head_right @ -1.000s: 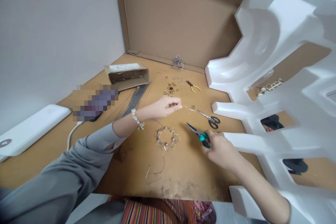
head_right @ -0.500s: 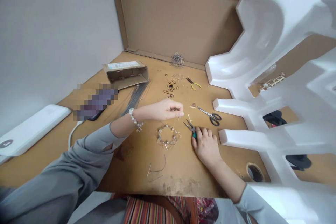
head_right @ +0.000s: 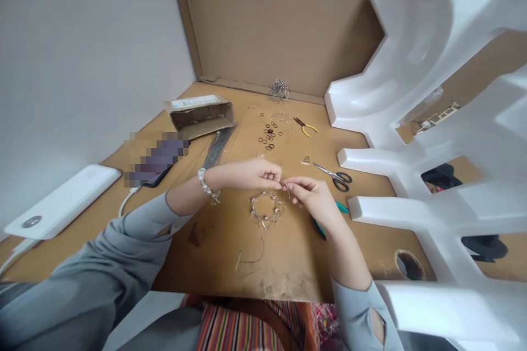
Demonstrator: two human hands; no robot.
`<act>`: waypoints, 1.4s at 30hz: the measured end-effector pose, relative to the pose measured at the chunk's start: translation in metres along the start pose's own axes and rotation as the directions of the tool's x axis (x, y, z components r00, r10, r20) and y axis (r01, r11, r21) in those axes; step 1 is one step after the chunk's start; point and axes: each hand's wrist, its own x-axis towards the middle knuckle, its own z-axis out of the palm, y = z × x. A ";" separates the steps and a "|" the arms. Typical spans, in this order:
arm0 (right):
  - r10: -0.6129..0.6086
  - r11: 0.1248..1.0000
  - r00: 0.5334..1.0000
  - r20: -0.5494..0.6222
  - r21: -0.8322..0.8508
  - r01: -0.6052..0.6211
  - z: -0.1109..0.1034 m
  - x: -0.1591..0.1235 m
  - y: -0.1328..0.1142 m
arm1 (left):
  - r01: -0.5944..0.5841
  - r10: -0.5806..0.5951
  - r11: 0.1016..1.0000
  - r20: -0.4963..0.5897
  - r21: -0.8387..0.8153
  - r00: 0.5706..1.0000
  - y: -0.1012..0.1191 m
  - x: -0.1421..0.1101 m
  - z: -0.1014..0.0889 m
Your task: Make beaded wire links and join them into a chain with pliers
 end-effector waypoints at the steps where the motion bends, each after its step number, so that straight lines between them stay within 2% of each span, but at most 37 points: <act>1: 0.001 0.999 1.000 0.016 0.036 -0.002 0.000 0.001 0.003 | -0.004 0.004 1.000 -0.006 0.013 1.000 -0.002 -0.001 0.001; 5: 0.001 0.997 0.994 0.109 0.072 -0.009 -0.002 0.005 0.010 | -0.004 0.006 0.995 -0.019 0.098 1.000 -0.004 -0.002 0.010; 9: 0.023 0.997 0.992 0.128 0.069 -0.032 0.002 0.008 0.015 | 0.017 -0.003 0.978 -0.067 0.208 0.998 -0.004 0.001 0.021; 14: 0.029 0.983 0.987 0.158 0.177 -0.057 0.009 0.014 0.029 | 0.106 -0.074 0.964 -0.137 0.243 0.988 -0.009 0.004 0.029; 16: 0.031 0.977 0.990 0.138 0.206 -0.060 0.009 0.016 0.032 | 0.142 -0.106 0.967 -0.172 0.212 0.979 -0.011 0.002 0.030; 19: 0.054 0.971 0.998 0.030 0.233 -0.060 0.007 0.016 0.034 | 0.229 -0.190 0.960 -0.233 0.158 0.954 -0.008 -0.007 0.032; 22: 0.076 0.976 0.996 -0.056 0.210 -0.063 0.008 0.016 0.034 | 0.336 -0.280 0.917 -0.251 0.216 0.926 -0.003 -0.018 0.036; 27: 0.032 0.984 0.999 -0.010 0.176 -0.029 0.014 0.016 0.038 | 0.404 -0.356 0.855 -0.197 0.326 0.913 -0.007 -0.026 0.049; 31: 0.037 0.990 0.998 0.043 0.137 -0.043 0.016 0.013 0.037 | 0.405 -0.376 0.886 -0.161 0.225 0.912 -0.020 -0.020 0.050; 35: 0.065 0.991 0.985 0.162 0.109 -0.084 0.021 0.010 0.033 | 0.301 -0.302 0.953 -0.076 -0.027 0.950 -0.030 -0.013 0.050; 38: 0.077 0.985 0.983 0.168 0.139 -0.101 0.026 0.010 0.034 | 0.225 -0.237 0.966 -0.088 -0.128 0.968 -0.034 -0.010 0.055; 42: 0.086 0.981 0.985 0.146 0.157 -0.110 0.025 0.014 0.038 | 0.241 -0.260 0.955 -0.097 -0.171 0.961 -0.035 -0.009 0.062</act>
